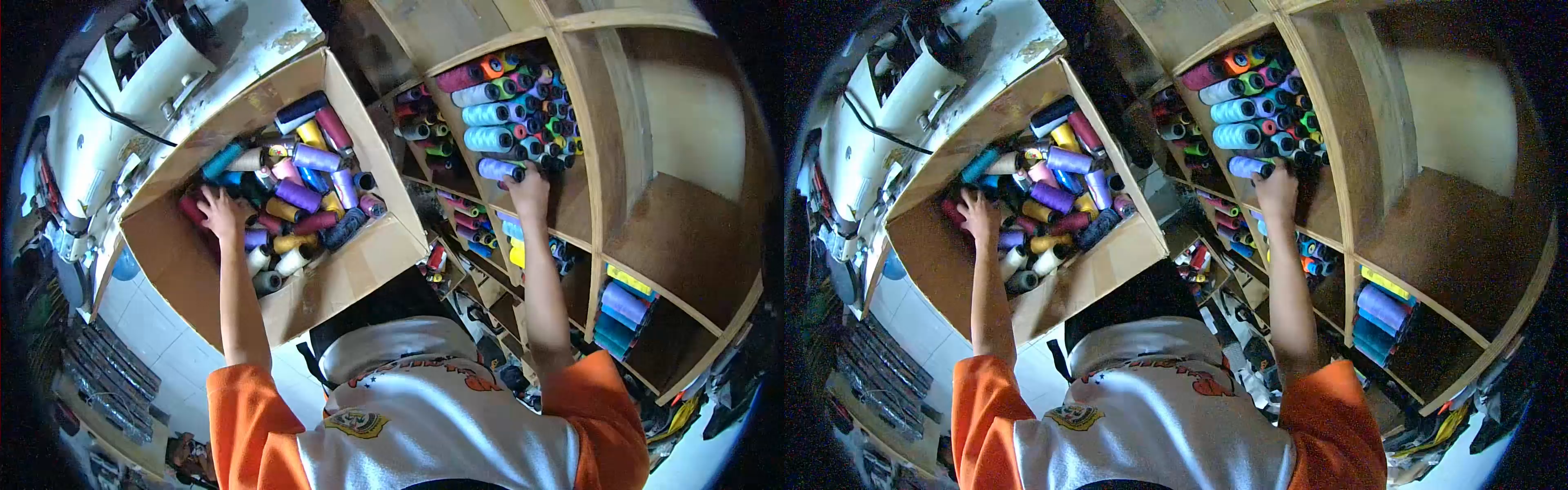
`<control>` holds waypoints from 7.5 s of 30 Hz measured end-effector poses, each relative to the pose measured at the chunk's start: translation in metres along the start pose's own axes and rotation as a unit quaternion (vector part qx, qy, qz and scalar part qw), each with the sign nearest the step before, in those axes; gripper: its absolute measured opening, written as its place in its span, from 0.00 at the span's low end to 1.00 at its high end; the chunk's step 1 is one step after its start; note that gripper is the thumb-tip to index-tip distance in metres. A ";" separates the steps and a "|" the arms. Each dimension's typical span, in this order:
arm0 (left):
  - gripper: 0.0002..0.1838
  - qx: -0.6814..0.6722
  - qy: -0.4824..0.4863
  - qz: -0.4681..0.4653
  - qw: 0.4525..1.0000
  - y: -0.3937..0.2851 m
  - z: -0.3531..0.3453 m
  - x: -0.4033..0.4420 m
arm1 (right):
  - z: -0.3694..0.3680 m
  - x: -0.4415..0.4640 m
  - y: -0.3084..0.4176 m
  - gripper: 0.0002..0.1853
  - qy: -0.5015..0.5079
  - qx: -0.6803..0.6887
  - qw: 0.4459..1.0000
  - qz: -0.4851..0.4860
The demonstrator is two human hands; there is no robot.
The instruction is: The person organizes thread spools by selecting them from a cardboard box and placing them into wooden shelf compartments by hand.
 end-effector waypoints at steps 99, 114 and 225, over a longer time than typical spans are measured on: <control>0.34 -0.851 0.119 0.115 0.499 -0.070 0.129 -0.128 | 0.326 0.175 -0.020 0.24 -0.454 0.202 0.867 -0.021; 0.33 -0.805 -0.002 0.241 0.542 -0.016 0.069 -0.172 | 0.258 0.310 -0.053 0.23 -0.376 0.093 0.921 -0.036; 0.40 -0.256 0.173 0.082 0.948 -0.128 -0.019 0.097 | 0.014 -0.116 0.068 0.26 0.313 0.511 0.801 -0.011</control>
Point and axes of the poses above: each hand's wrist, its own x-axis towards the middle knuckle, its own z-axis out of the back of the hand, y = z × x, the point moved 8 cm from there along x, towards the middle knuckle
